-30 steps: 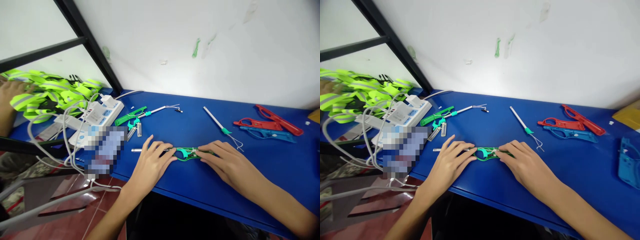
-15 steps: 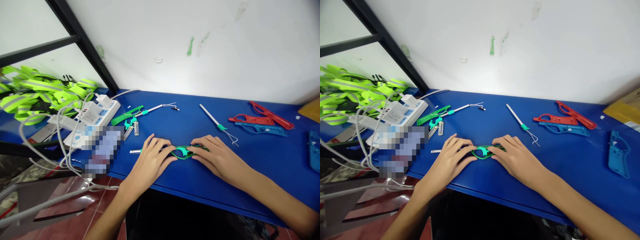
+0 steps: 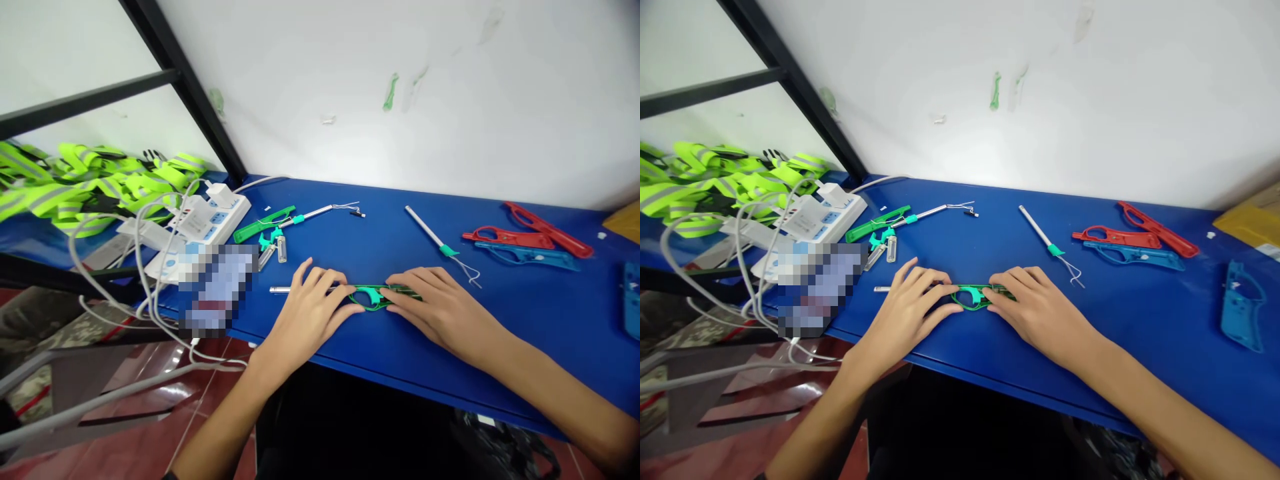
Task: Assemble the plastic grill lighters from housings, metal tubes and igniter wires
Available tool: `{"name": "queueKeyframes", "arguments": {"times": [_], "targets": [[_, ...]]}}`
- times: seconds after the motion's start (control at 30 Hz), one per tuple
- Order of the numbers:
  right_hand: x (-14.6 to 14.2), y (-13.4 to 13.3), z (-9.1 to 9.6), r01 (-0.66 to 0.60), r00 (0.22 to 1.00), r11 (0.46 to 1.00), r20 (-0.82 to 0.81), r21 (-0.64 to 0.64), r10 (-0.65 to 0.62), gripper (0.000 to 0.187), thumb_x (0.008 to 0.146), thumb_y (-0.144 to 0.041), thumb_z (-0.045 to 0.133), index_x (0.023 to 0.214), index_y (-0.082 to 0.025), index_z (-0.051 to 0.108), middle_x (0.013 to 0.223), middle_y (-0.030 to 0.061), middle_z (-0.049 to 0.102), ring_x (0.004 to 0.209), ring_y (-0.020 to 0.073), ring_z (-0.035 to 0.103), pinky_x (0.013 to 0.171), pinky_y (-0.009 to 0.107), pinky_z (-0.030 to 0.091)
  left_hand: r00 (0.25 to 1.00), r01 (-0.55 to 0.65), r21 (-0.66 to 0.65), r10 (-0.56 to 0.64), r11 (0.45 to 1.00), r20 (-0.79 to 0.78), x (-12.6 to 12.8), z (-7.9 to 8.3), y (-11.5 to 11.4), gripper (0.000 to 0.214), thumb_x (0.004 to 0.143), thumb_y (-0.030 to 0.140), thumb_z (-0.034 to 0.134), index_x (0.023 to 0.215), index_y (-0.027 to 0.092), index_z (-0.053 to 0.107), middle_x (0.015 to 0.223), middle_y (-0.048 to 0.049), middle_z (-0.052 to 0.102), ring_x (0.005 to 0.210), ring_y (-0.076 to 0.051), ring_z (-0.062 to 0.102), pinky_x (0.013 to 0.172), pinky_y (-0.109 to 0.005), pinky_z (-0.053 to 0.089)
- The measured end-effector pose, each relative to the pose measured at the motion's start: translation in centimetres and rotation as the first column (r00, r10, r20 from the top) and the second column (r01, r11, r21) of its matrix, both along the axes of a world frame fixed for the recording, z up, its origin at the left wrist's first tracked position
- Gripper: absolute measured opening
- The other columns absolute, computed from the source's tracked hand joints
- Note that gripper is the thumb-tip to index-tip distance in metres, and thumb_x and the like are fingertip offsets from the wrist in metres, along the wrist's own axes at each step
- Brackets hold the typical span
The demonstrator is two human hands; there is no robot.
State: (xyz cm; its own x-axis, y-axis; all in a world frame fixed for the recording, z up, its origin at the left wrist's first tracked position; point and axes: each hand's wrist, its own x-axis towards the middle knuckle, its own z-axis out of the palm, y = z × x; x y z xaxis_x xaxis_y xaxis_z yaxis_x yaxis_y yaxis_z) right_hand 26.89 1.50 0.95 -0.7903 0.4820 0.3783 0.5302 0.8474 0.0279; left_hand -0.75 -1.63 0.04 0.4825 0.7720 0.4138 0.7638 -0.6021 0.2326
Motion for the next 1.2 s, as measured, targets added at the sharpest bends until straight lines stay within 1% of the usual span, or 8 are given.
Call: {"name": "queueKeyframes", "arguments": {"times": [0.13, 0.27, 0.37, 0.5, 0.6, 0.83, 1.0, 1.2], "targets": [[0.11, -0.01, -0.02, -0.014, 1.0, 0.999, 0.001, 0.038, 0.014, 0.024, 0.112, -0.022, 0.053, 0.126, -0.018, 0.072, 0.119, 0.0114, 0.074, 0.112, 0.0254, 0.067, 0.094, 0.041, 0.051, 1.0, 0.005, 0.013, -0.006, 1.0, 0.008, -0.03, -0.14, -0.02, 0.023, 0.113, 0.036, 0.056, 0.122, 0.022, 0.072, 0.121, -0.0048, 0.076, 0.113, -0.024, 0.068, 0.127, -0.06, 0.034], [-0.11, -0.19, 0.08, 0.005, 0.999, 0.999, 0.035, 0.031, -0.006, 0.026, 0.111, -0.018, 0.051, 0.127, -0.019, 0.072, 0.113, 0.0116, 0.072, 0.107, 0.0249, 0.067, 0.094, 0.042, 0.053, 0.999, 0.005, -0.026, -0.004, 1.0, 0.042, -0.07, -0.21, 0.1, 0.021, 0.112, 0.035, 0.058, 0.124, 0.021, 0.069, 0.124, -0.0056, 0.076, 0.116, -0.023, 0.069, 0.127, -0.057, 0.035], [-0.21, -0.2, 0.23, -0.003, 0.999, 0.999, 0.037, 0.044, 0.001, 0.027, 0.111, -0.019, 0.052, 0.128, -0.017, 0.073, 0.112, 0.012, 0.071, 0.107, 0.0258, 0.066, 0.096, 0.043, 0.053, 0.998, 0.007, -0.016, -0.006, 1.0, 0.065, -0.12, -0.28, 0.16, 0.026, 0.111, 0.037, 0.06, 0.129, 0.02, 0.066, 0.126, -0.0071, 0.077, 0.119, -0.024, 0.07, 0.126, -0.056, 0.036], [-0.19, -0.07, 0.37, -0.001, 1.0, 1.0, 0.006, 0.016, 0.001, 0.028, 0.111, -0.023, 0.054, 0.13, -0.018, 0.074, 0.112, 0.0114, 0.073, 0.106, 0.0261, 0.067, 0.097, 0.044, 0.053, 0.998, 0.007, -0.014, -0.006, 1.0, 0.064, -0.17, -0.32, 0.04, 0.031, 0.111, 0.038, 0.059, 0.136, 0.02, 0.063, 0.13, -0.0086, 0.076, 0.122, -0.024, 0.069, 0.127, -0.056, 0.036], [-0.32, -0.01, 0.27, -0.002, 1.0, 1.0, -0.017, -0.019, 0.002, 0.03, 0.111, -0.027, 0.055, 0.134, -0.019, 0.072, 0.116, 0.0122, 0.073, 0.111, 0.0273, 0.067, 0.099, 0.046, 0.053, 0.998, 0.019, -0.026, -0.017, 1.0, 0.057, -0.15, -0.24, -0.05, 0.032, 0.111, 0.038, 0.06, 0.138, 0.021, 0.063, 0.132, -0.0086, 0.075, 0.124, -0.024, 0.068, 0.128, -0.056, 0.034], [-0.85, 0.08, -0.27, -0.016, 0.998, 0.991, -0.058, -0.133, 0.009, 0.035, 0.113, -0.032, 0.052, 0.14, -0.019, 0.068, 0.128, 0.0149, 0.071, 0.122, 0.0279, 0.066, 0.104, 0.048, 0.054, 0.998, 0.045, -0.066, -0.042, 0.997, 0.048, -0.13, -0.07, 0.02, 0.024, 0.112, 0.037, 0.058, 0.129, 0.022, 0.067, 0.13, -0.0064, 0.074, 0.123, -0.023, 0.067, 0.128, -0.056, 0.032], [-0.63, 0.41, -0.42, -0.026, 0.992, 0.975, -0.123, -0.222, -0.002, 0.03, 0.111, -0.03, 0.054, 0.134, -0.02, 0.071, 0.126, 0.0137, 0.072, 0.118, 0.0264, 0.068, 0.102, 0.048, 0.056, 0.998, 0.035, -0.061, -0.032, 0.998, 0.053, -0.14, -0.19, 0.09, 0.022, 0.111, 0.037, 0.06, 0.124, 0.022, 0.069, 0.129, -0.0068, 0.075, 0.122, -0.023, 0.067, 0.127, -0.056, 0.035], [-0.51, 0.48, -0.58, -0.024, 0.99, 0.967, -0.143, -0.252, -0.012, 0.03, 0.112, -0.031, 0.053, 0.133, -0.022, 0.073, 0.127, 0.014, 0.072, 0.117, 0.0266, 0.068, 0.102, 0.049, 0.056, 0.998, 0.014, -0.01, -0.014, 1.0, 0.059, -0.12, -0.39, 0.1, 0.022, 0.109, 0.038, 0.063, 0.118, 0.021, 0.074, 0.125, -0.007, 0.076, 0.12, -0.024, 0.069, 0.124, -0.059, 0.039]]}}
